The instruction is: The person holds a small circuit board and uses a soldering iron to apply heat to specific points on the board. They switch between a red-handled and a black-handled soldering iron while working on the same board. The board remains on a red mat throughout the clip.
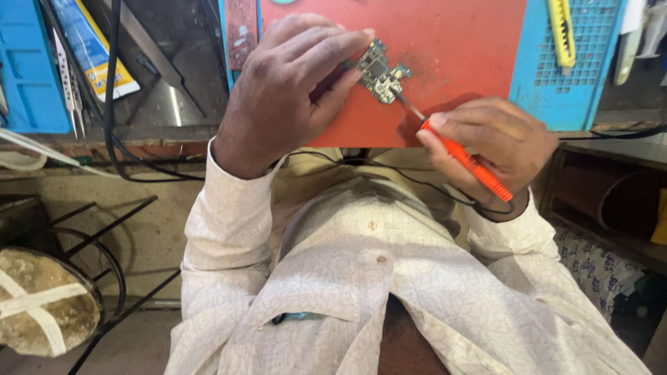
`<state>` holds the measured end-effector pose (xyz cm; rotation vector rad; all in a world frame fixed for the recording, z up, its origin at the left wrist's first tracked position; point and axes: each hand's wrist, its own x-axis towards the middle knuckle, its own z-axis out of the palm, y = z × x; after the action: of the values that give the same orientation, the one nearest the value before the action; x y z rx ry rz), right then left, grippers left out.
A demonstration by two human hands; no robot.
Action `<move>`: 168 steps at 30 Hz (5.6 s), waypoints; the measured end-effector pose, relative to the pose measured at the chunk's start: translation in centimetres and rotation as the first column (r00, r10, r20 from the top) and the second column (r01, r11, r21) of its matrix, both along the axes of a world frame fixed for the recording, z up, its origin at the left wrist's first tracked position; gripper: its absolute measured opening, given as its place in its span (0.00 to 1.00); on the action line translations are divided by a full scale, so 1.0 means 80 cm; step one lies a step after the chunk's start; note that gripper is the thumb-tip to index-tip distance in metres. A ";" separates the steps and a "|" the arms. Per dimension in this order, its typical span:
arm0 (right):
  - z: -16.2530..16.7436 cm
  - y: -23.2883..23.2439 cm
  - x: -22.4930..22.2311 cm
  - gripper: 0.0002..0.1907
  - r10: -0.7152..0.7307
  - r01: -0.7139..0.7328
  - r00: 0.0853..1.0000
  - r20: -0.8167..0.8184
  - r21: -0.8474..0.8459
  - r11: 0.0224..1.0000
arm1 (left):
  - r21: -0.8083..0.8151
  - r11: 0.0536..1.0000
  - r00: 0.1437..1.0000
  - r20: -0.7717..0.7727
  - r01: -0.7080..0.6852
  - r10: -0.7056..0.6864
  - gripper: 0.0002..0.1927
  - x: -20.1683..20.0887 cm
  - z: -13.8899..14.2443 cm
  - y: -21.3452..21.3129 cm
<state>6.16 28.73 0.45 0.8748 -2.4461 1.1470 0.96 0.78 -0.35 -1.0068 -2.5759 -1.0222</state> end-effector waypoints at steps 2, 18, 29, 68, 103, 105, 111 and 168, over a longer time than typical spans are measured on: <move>-0.004 -0.001 0.003 0.12 -0.015 0.016 0.999 0.029 -0.042 0.999 | 0.000 1.000 1.000 0.007 -0.011 0.011 0.16 0.001 0.004 0.003; -0.003 0.001 -0.011 0.12 -0.022 0.026 0.999 0.048 -0.091 0.995 | 0.013 0.999 0.998 0.040 -0.049 0.048 0.17 -0.010 0.019 0.011; 0.002 0.023 -0.015 0.13 -0.016 0.045 0.989 0.148 -0.190 0.981 | 0.015 0.999 0.997 0.055 -0.050 0.049 0.18 -0.017 0.018 0.017; -0.029 -0.016 -0.013 0.11 0.068 -0.066 0.997 0.029 -0.062 0.996 | 0.035 0.999 0.999 -0.040 0.015 -0.014 0.15 -0.004 -0.007 -0.025; -0.025 -0.016 -0.011 0.14 0.077 -0.077 0.997 -0.029 -0.016 0.997 | 0.037 0.999 0.999 -0.043 0.014 -0.013 0.14 -0.002 -0.011 -0.020; -0.025 -0.017 -0.013 0.13 0.070 -0.071 0.997 -0.023 -0.034 0.997 | 0.036 0.999 0.999 -0.039 0.017 -0.015 0.15 -0.002 -0.010 -0.020; -0.019 -0.018 -0.017 0.13 0.101 -0.101 0.995 -0.020 -0.018 0.995 | 0.036 0.999 0.999 -0.039 0.018 -0.017 0.15 -0.005 -0.011 -0.019; -0.011 -0.078 0.058 0.12 -0.080 0.058 0.982 -0.172 -0.128 0.990 | 0.176 0.955 0.945 -0.269 0.240 -0.188 0.12 0.135 0.041 0.021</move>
<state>10.78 22.45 -0.40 0.8110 -2.2212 1.1304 11.73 2.43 2.91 -1.2887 -2.1448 -1.1067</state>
